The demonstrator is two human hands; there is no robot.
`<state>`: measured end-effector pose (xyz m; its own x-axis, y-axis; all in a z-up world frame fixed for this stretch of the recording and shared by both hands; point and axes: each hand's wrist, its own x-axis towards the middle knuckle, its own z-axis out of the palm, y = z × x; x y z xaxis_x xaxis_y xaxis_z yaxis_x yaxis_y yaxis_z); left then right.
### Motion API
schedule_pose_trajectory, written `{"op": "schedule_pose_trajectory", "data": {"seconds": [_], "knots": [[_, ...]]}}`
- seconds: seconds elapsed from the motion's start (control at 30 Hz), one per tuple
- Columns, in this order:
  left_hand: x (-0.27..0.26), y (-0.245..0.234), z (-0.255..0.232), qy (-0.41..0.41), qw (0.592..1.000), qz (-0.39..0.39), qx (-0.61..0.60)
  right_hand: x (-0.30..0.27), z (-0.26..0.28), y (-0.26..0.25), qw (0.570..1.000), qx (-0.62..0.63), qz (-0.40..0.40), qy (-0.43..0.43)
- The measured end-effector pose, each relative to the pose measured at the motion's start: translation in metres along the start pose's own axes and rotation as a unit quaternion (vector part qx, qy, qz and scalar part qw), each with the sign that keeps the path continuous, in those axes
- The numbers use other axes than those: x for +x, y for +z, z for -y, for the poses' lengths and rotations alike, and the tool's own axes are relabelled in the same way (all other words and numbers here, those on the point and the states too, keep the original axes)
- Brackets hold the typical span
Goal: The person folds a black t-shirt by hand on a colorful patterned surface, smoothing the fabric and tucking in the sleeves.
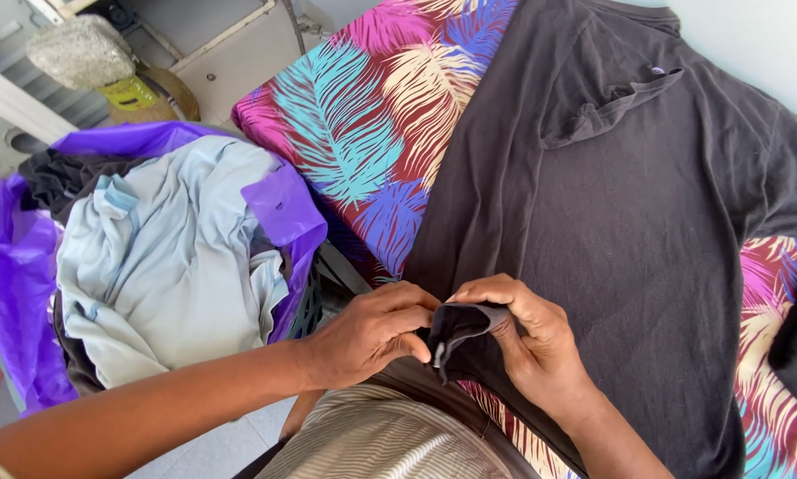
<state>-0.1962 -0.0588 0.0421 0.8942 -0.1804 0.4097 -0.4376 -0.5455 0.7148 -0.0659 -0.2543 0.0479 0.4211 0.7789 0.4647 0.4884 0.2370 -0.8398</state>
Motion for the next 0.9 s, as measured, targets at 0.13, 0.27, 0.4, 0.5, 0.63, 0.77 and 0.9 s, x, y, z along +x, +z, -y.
{"op": "schedule_pose_trajectory", "data": {"seconds": [0.13,0.27,0.4,0.5,0.63,0.77,0.9], "knots": [[0.000,0.009,-0.002,-0.040,0.999,-0.031,-0.008,0.004,-0.003,0.004,1.000,-0.021,0.003,-0.003],[0.003,0.009,-0.007,-0.070,0.994,-0.081,-0.013,0.006,-0.003,0.009,0.996,-0.091,-0.022,0.009],[0.012,0.002,-0.017,-0.098,0.991,-0.089,0.019,0.012,0.005,0.006,0.996,-0.091,-0.003,-0.024],[0.020,-0.002,-0.024,-0.059,0.992,-0.109,0.033,0.014,0.000,0.007,0.994,-0.099,-0.017,-0.039],[0.023,-0.004,-0.037,-0.019,0.990,-0.140,-0.019,0.009,-0.006,0.014,0.986,-0.134,-0.101,0.013],[0.020,0.000,-0.035,-0.166,0.964,-0.142,-0.152,0.015,0.004,0.014,0.979,-0.175,-0.101,-0.027],[0.009,0.001,-0.027,-0.274,0.950,-0.044,-0.146,0.023,0.011,0.007,0.968,-0.226,-0.091,-0.063]]}}
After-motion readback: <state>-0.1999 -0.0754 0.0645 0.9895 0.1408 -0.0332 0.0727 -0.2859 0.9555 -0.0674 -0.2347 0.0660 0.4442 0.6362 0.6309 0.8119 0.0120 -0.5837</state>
